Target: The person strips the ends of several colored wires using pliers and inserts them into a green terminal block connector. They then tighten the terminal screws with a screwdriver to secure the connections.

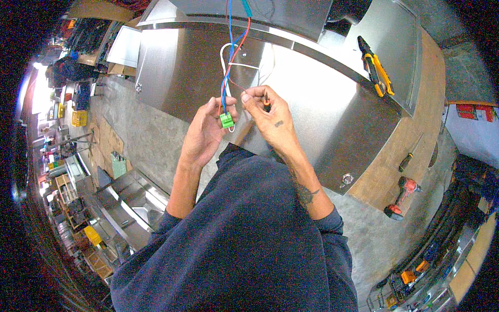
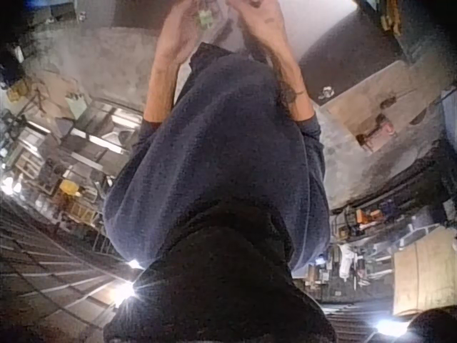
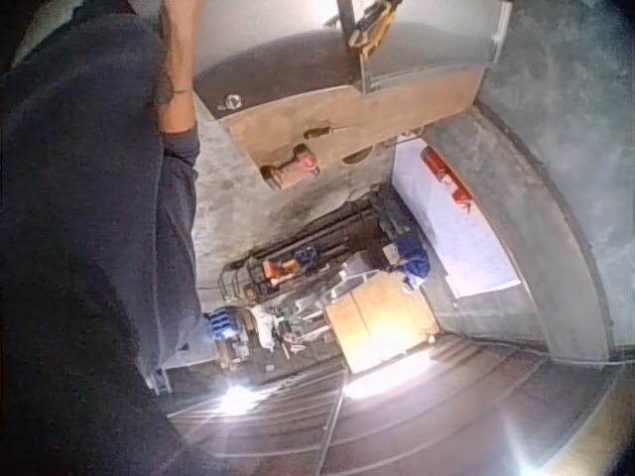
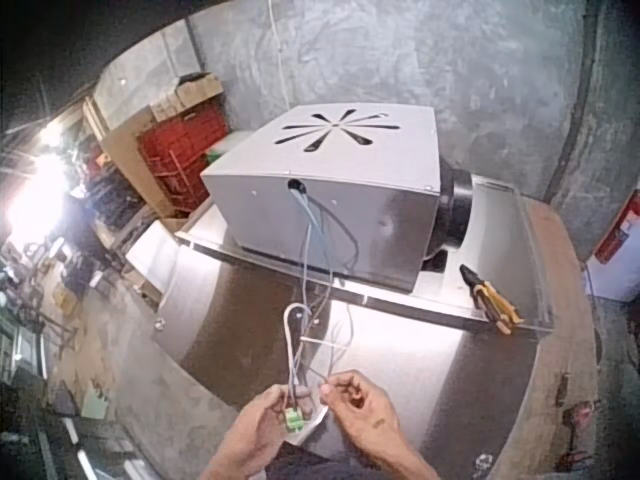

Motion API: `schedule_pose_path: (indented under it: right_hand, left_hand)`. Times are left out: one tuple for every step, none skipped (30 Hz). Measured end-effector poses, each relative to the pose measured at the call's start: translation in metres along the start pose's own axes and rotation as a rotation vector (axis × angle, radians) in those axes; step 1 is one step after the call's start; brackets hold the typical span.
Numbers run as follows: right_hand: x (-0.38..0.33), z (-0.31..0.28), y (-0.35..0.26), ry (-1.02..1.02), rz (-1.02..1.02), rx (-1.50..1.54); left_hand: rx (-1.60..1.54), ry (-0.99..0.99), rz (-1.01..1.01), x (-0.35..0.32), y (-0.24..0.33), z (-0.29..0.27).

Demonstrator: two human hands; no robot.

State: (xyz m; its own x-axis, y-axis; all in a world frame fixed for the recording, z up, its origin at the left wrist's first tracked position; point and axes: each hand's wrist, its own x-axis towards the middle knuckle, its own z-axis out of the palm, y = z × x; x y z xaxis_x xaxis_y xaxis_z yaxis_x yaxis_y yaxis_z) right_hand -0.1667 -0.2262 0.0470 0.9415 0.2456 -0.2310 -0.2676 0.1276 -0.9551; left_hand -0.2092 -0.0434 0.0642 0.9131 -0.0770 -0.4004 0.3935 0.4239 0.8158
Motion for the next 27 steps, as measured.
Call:
schedule_pose_path:
  right_hand:
    - [-0.001,0.0,-0.001,-0.001,0.005,0.011]
    - [-0.001,0.0,-0.001,-0.007,0.01,0.033]
    - [-0.002,0.0,-0.001,-0.013,0.014,0.054]
    - [-0.003,0.0,-0.002,-0.018,0.017,0.075]
    - [-0.003,-0.001,-0.002,-0.021,0.02,0.083]
    - [-0.003,-0.001,-0.004,-0.024,0.022,0.092]
    - [-0.003,-0.001,-0.005,-0.027,0.025,0.099]
    - [-0.004,-0.001,-0.005,-0.027,0.024,0.121]
    - [-0.004,-0.002,-0.006,-0.027,0.023,0.143]
    - [-0.004,-0.002,-0.006,-0.027,0.022,0.166]
    - [-0.004,-0.002,-0.005,-0.039,0.034,0.217]
    - [-0.005,-0.003,-0.005,-0.052,0.046,0.269]
    - [-0.005,-0.004,-0.004,-0.064,0.059,0.32]
    - [-0.005,-0.004,-0.006,-0.072,0.078,0.35]
    - [-0.005,-0.005,-0.009,-0.08,0.097,0.378]
    - [-0.006,-0.006,-0.01,-0.086,0.116,0.408]
    - [-0.005,-0.008,-0.008,-0.106,0.115,0.424]
    - [-0.004,-0.011,-0.004,-0.126,0.114,0.441]
    - [-0.004,-0.013,-0.003,-0.146,0.114,0.457]
    - [-0.004,-0.013,-0.003,-0.147,0.113,0.462]
    - [-0.004,-0.013,-0.004,-0.148,0.113,0.468]
    - [-0.004,-0.013,-0.004,-0.149,0.112,0.472]
    - [-0.003,-0.014,-0.004,-0.149,0.117,0.465]
    - [-0.003,-0.014,-0.004,-0.15,0.123,0.459]
    - [-0.003,-0.015,-0.005,-0.152,0.126,0.453]
    - [-0.003,-0.015,-0.005,-0.151,0.121,0.446]
    - [-0.003,-0.015,-0.005,-0.151,0.117,0.438]
  left_hand:
    - [-0.048,-0.004,-0.036,0.001,0.001,0.0]
    - [-0.065,-0.022,-0.045,0.003,0.0,-0.002]
    - [-0.081,-0.04,-0.053,0.006,-0.003,-0.005]
    - [-0.098,-0.059,-0.061,0.008,-0.004,-0.007]
    - [-0.136,-0.076,-0.076,0.008,-0.005,-0.009]
    - [-0.174,-0.094,-0.09,0.009,-0.005,-0.01]
    - [-0.212,-0.111,-0.104,0.009,-0.005,-0.01]
    - [-0.23,-0.122,-0.11,0.009,-0.005,-0.009]
    - [-0.247,-0.132,-0.116,0.01,-0.006,-0.008]
    - [-0.264,-0.142,-0.122,0.011,-0.005,-0.007]
    - [-0.249,-0.144,-0.124,0.011,-0.005,-0.006]
    - [-0.233,-0.147,-0.127,0.013,-0.005,-0.005]
    - [-0.217,-0.149,-0.13,0.014,-0.005,-0.005]
    - [-0.192,-0.14,-0.122,0.014,-0.005,-0.005]
    - [-0.167,-0.132,-0.113,0.015,-0.005,-0.005]
    - [-0.141,-0.125,-0.106,0.016,-0.005,-0.004]
    - [-0.1,-0.13,-0.066,0.017,-0.005,-0.004]
    - [-0.059,-0.136,-0.025,0.019,-0.005,-0.004]
    - [-0.02,-0.141,0.015,0.02,-0.005,-0.003]
    - [0.032,-0.101,0.021,0.022,-0.007,-0.004]
    - [0.083,-0.062,0.026,0.023,-0.009,-0.005]
    - [0.134,-0.022,0.033,0.024,-0.008,-0.004]
    - [0.204,0.028,0.043,0.024,-0.007,-0.001]
    - [0.273,0.078,0.053,0.023,-0.007,0.004]
    - [0.345,0.128,0.066,0.022,-0.005,0.009]
    - [0.37,0.16,0.101,0.022,-0.005,0.013]
    - [0.395,0.192,0.137,0.021,-0.006,0.016]
